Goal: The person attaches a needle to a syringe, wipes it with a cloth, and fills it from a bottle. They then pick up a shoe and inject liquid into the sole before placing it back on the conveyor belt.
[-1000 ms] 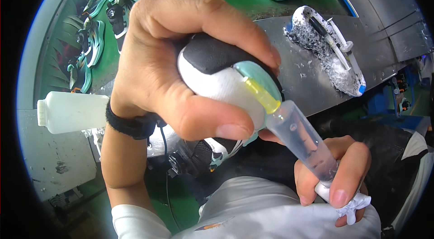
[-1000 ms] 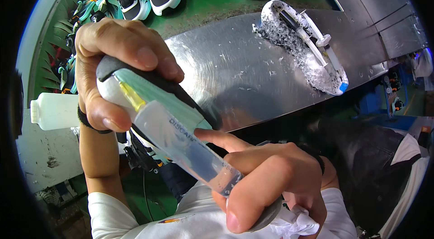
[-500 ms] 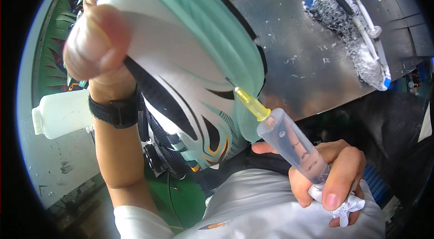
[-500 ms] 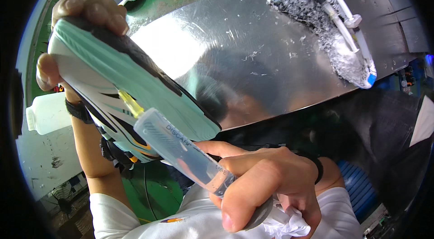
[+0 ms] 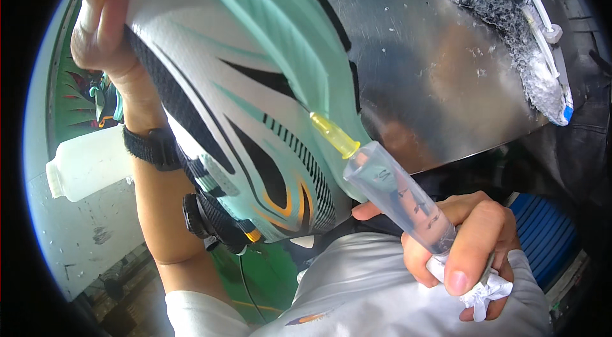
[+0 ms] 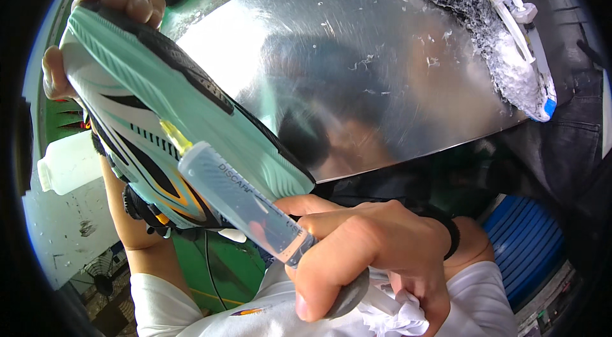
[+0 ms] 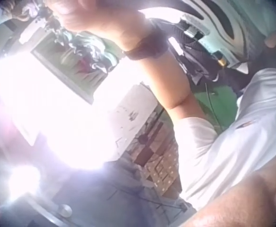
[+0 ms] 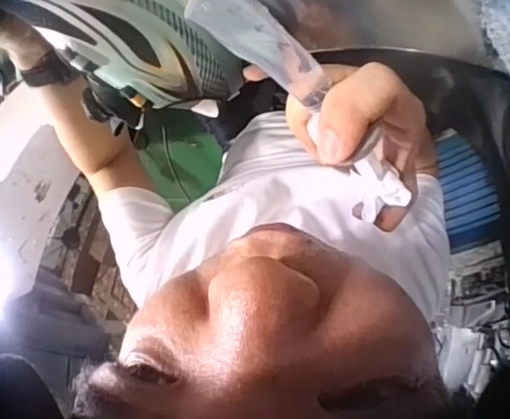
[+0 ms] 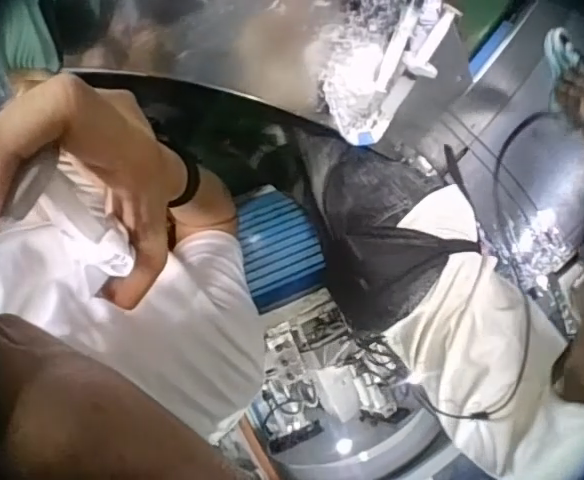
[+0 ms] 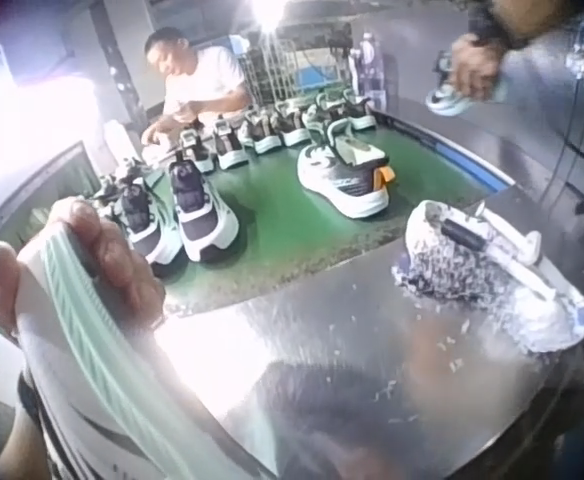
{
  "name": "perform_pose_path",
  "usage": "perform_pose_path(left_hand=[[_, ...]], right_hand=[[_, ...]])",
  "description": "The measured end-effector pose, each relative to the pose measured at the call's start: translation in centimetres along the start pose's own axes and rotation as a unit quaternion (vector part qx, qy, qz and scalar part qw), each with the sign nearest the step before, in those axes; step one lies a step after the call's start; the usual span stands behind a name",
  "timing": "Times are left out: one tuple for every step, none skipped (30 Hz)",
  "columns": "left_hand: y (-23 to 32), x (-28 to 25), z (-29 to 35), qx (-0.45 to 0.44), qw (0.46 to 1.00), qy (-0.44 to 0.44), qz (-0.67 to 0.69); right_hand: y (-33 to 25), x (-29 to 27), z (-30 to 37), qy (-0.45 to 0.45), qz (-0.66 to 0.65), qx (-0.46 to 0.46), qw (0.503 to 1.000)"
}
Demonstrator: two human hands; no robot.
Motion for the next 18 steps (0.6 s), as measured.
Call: perform_pose_path(left_hand=[[-0.2,-0.1,0.2,-0.005,1.000,0.015,0.006],[-0.4,-0.2,0.4,-0.011,0.999,0.030,0.013],[-0.7,-0.3,0.7,-0.018,0.999,0.045,0.018],[-1.0,-0.2,0.9,-0.023,0.998,0.060,0.026],[-1.4,0.1,1.0,-0.029,0.996,0.076,0.034],[-1.8,0.0,1.7,-0.026,0.987,0.150,0.052],[-3.0,1.0,1.1,-0.033,0.986,0.153,0.055],[-3.7,1.7,0.6,-0.007,0.981,0.191,-0.021],[-4.1,1.8,0.6,0.018,0.969,0.227,-0.096],[-4.0,1.4,0.4,-0.010,0.971,0.219,-0.090],[-4.7,0.1,0.1,-0.034,0.976,0.203,-0.074],[-5.5,-1.7,-0.2,-0.040,0.977,0.198,-0.067],[-5.4,-3.8,0.0,-0.015,0.966,0.235,-0.108],[-4.7,-5.1,0.7,0.009,0.949,0.275,-0.155],[-4.0,-5.6,1.1,0.002,0.947,0.275,-0.165],[-3.4,-6.3,1.3,-0.001,0.921,0.298,-0.251],[-3.5,-6.5,1.0,-0.002,0.889,0.314,-0.334],[-4.0,-7.3,0.8,-0.008,0.890,0.308,-0.337]], right_hand=[[0.3,-0.1,0.5,0.008,-0.007,-0.027,1.000],[0.6,-0.1,0.9,0.008,-0.011,-0.027,1.000],[1.1,-0.2,1.4,0.021,-0.022,-0.009,0.999],[1.5,-0.2,2.0,0.036,-0.032,0.009,0.999],[1.9,-0.2,2.5,0.037,-0.037,0.010,0.999],[2.4,-0.4,3.1,0.055,-0.051,0.002,0.997],[2.9,-0.9,3.7,0.077,-0.066,-0.006,0.995],[3.5,-1.1,4.2,0.082,-0.071,-0.003,0.994],[4.1,-1.6,4.8,0.094,-0.076,-0.003,0.993],[4.1,-1.3,5.2,0.103,-0.087,-0.003,0.991],[4.4,-1.5,5.4,0.114,-0.086,-0.006,0.990],[4.6,-1.8,5.7,0.132,-0.084,-0.003,0.988],[4.9,-2.0,6.2,0.141,-0.087,-0.002,0.986],[5.2,-2.1,7.0,0.129,-0.092,-0.011,0.987],[5.3,-2.2,7.7,0.125,-0.103,-0.014,0.987],[5.4,-2.4,8.4,0.123,-0.124,-0.013,0.984],[5.5,-2.8,8.9,0.124,-0.144,-0.015,0.982],[5.7,-3.2,9.4,0.126,-0.150,-0.021,0.980]])
Point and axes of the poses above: each hand's wrist, its own z-axis away from the middle knuckle, its own x-axis out of the palm, y = z × x, the point moved 6 cm from there along -z, towards the middle knuckle, and after that the axes turned 1 degree about y, right-handed, at the moved point
